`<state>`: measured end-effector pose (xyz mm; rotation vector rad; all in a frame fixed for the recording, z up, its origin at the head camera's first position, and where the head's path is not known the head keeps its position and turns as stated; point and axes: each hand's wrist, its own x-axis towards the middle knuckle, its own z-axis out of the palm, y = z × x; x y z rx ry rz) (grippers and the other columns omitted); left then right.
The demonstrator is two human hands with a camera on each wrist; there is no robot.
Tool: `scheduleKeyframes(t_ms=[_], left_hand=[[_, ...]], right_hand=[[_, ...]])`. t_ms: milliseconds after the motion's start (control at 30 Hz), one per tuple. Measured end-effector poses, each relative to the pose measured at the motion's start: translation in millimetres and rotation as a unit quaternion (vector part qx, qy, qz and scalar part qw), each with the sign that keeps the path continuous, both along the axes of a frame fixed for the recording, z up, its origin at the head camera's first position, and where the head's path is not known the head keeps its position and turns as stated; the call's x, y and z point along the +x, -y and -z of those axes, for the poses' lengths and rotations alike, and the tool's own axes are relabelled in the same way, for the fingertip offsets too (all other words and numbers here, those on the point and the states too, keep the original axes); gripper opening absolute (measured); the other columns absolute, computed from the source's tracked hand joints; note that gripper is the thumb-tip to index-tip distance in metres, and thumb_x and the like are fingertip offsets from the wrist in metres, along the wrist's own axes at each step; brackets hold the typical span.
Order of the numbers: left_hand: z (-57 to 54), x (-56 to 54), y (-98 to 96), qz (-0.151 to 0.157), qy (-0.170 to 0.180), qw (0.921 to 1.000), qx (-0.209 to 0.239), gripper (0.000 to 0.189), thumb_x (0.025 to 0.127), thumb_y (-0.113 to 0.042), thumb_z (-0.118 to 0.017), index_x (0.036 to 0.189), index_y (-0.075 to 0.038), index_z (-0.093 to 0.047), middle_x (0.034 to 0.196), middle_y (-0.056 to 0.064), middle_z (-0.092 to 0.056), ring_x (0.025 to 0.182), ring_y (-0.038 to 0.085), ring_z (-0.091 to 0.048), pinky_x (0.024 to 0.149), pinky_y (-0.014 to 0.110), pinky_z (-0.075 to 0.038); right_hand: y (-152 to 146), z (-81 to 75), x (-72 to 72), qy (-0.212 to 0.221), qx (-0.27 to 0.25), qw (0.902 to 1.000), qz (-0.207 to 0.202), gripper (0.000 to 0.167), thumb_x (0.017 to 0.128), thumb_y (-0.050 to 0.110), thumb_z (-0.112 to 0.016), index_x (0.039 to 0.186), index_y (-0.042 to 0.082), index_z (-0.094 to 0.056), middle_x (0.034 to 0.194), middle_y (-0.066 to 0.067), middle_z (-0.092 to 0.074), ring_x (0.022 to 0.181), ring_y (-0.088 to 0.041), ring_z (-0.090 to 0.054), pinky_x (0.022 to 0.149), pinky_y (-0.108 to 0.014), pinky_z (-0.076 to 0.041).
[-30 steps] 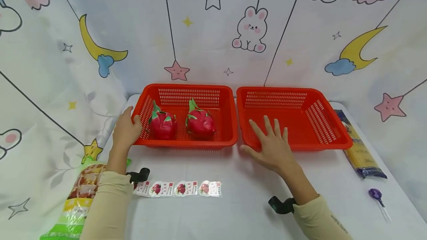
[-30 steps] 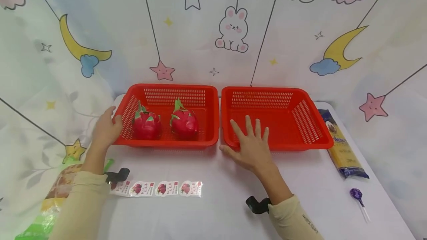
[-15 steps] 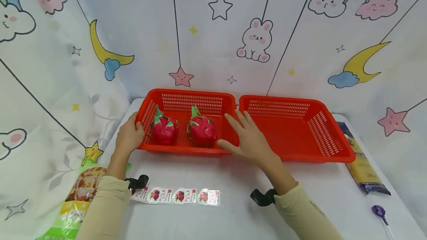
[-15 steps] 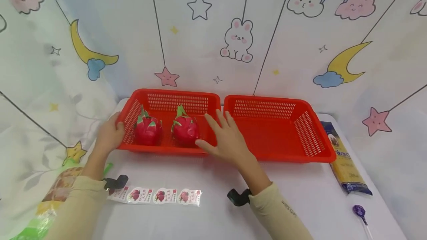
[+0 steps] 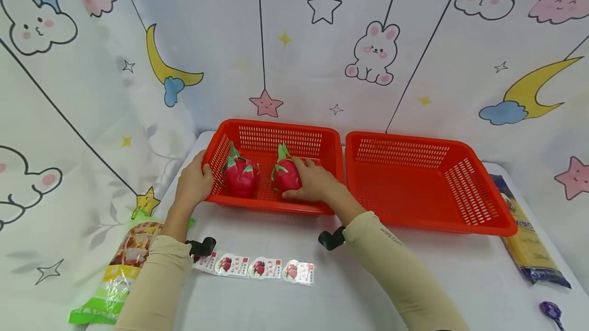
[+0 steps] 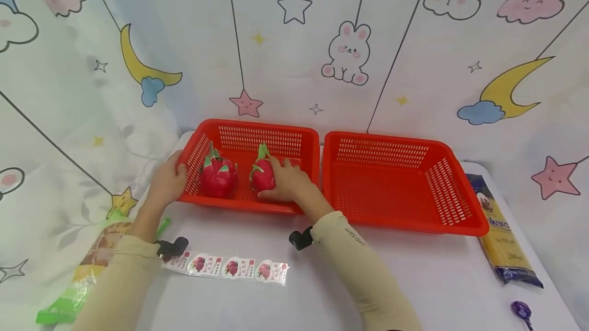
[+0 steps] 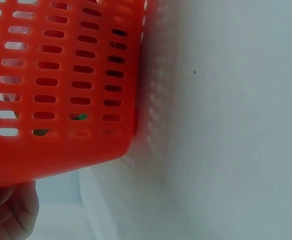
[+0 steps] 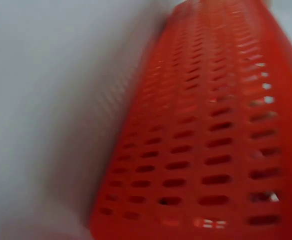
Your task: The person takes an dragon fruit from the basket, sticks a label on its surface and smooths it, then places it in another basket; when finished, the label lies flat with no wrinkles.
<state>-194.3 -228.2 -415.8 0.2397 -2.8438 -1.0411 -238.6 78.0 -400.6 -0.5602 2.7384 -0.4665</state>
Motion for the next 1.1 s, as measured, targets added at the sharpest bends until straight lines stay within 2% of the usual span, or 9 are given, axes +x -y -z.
scheduleKeyframes(t_ms=[167, 367, 500, 600, 733, 900, 1000, 1100], left_hand=[[-1.1, -0.8, 0.0, 0.005, -0.005, 1.0000, -0.003, 0.056, 0.105, -0.018, -0.034, 0.157, 0.002, -0.028, 0.145, 0.034, -0.049, 0.113, 0.048, -0.059, 0.100, 0.066, -0.047], [-1.6, -3.0, 0.6, 0.007, -0.010, 0.9999, -0.005, 0.055, 0.105, -0.017, -0.034, 0.157, 0.000, -0.029, 0.147, 0.033, -0.049, 0.117, 0.049, -0.058, 0.102, 0.066, -0.045], [-1.5, -2.5, 2.6, 0.005, -0.020, 0.9997, -0.013, 0.054, 0.105, -0.017, -0.035, 0.156, 0.001, -0.031, 0.144, 0.034, -0.051, 0.114, 0.049, -0.059, 0.101, 0.066, -0.046], [-0.4, 0.3, 2.9, 0.000, -0.019, 0.9997, -0.017, 0.054, 0.105, -0.016, -0.034, 0.156, 0.001, -0.032, 0.142, 0.034, -0.052, 0.113, 0.049, -0.059, 0.100, 0.066, -0.046], [1.7, 2.8, 0.5, 0.001, -0.021, 0.9997, -0.014, 0.053, 0.104, -0.016, -0.033, 0.155, 0.000, -0.034, 0.140, 0.034, -0.054, 0.113, 0.049, -0.060, 0.100, 0.066, -0.046], [4.1, 2.6, -2.2, 0.001, -0.020, 0.9997, -0.014, 0.053, 0.104, -0.016, -0.033, 0.155, 0.000, -0.034, 0.141, 0.034, -0.054, 0.114, 0.049, -0.059, 0.101, 0.066, -0.046], [4.9, 1.4, -2.5, -0.001, -0.017, 0.9998, -0.015, 0.054, 0.104, -0.016, -0.034, 0.156, 0.001, -0.033, 0.143, 0.034, -0.052, 0.115, 0.049, -0.058, 0.103, 0.065, -0.045], [4.4, -0.4, -2.8, -0.001, -0.017, 0.9997, -0.015, 0.055, 0.105, -0.016, -0.034, 0.156, 0.002, -0.031, 0.144, 0.034, -0.051, 0.115, 0.049, -0.058, 0.103, 0.065, -0.045]], right_hand=[[10.4, 6.7, -1.2, -0.011, 0.004, 0.9999, 0.012, 0.110, 0.076, 0.050, -0.085, 0.160, 0.019, -0.021, 0.142, -0.015, -0.050, 0.122, -0.031, -0.058, 0.091, -0.048, -0.060], [10.5, 8.7, -1.8, -0.033, 0.006, 0.9993, 0.017, 0.106, 0.075, 0.046, -0.086, 0.156, 0.020, -0.023, 0.134, -0.014, -0.051, 0.112, -0.028, -0.061, 0.086, -0.044, -0.061], [3.4, -6.2, 6.1, -0.058, 0.006, 0.9983, 0.005, 0.106, 0.075, 0.049, -0.085, 0.156, 0.021, -0.023, 0.137, -0.014, -0.050, 0.113, -0.028, -0.061, 0.085, -0.044, -0.061], [-7.2, -22.6, 18.4, -0.082, -0.006, 0.9966, 0.000, 0.106, 0.074, 0.049, -0.085, 0.157, 0.024, -0.024, 0.138, -0.012, -0.049, 0.113, -0.029, -0.061, 0.083, -0.045, -0.062], [-31.5, -41.2, 48.2, -0.117, -0.039, 0.9922, -0.017, 0.105, 0.072, 0.050, -0.086, 0.156, 0.028, -0.027, 0.140, -0.009, -0.049, 0.113, -0.028, -0.061, 0.080, -0.044, -0.062], [-71.9, -54.2, 109.1, -0.141, -0.084, 0.9857, -0.036, 0.107, 0.067, 0.050, -0.089, 0.155, 0.030, -0.031, 0.143, -0.003, -0.050, 0.114, -0.022, -0.062, 0.076, -0.038, -0.063], [-97.9, -56.5, 144.4, -0.118, -0.120, 0.9848, -0.045, 0.108, 0.062, 0.048, -0.093, 0.152, 0.035, -0.034, 0.139, 0.007, -0.052, 0.114, -0.014, -0.060, 0.074, -0.031, -0.062], [-121.9, -54.4, 167.7, -0.055, -0.146, 0.9865, -0.050, 0.108, 0.060, 0.050, -0.095, 0.149, 0.043, -0.034, 0.134, 0.018, -0.051, 0.118, -0.010, -0.056, 0.073, -0.025, -0.060]])
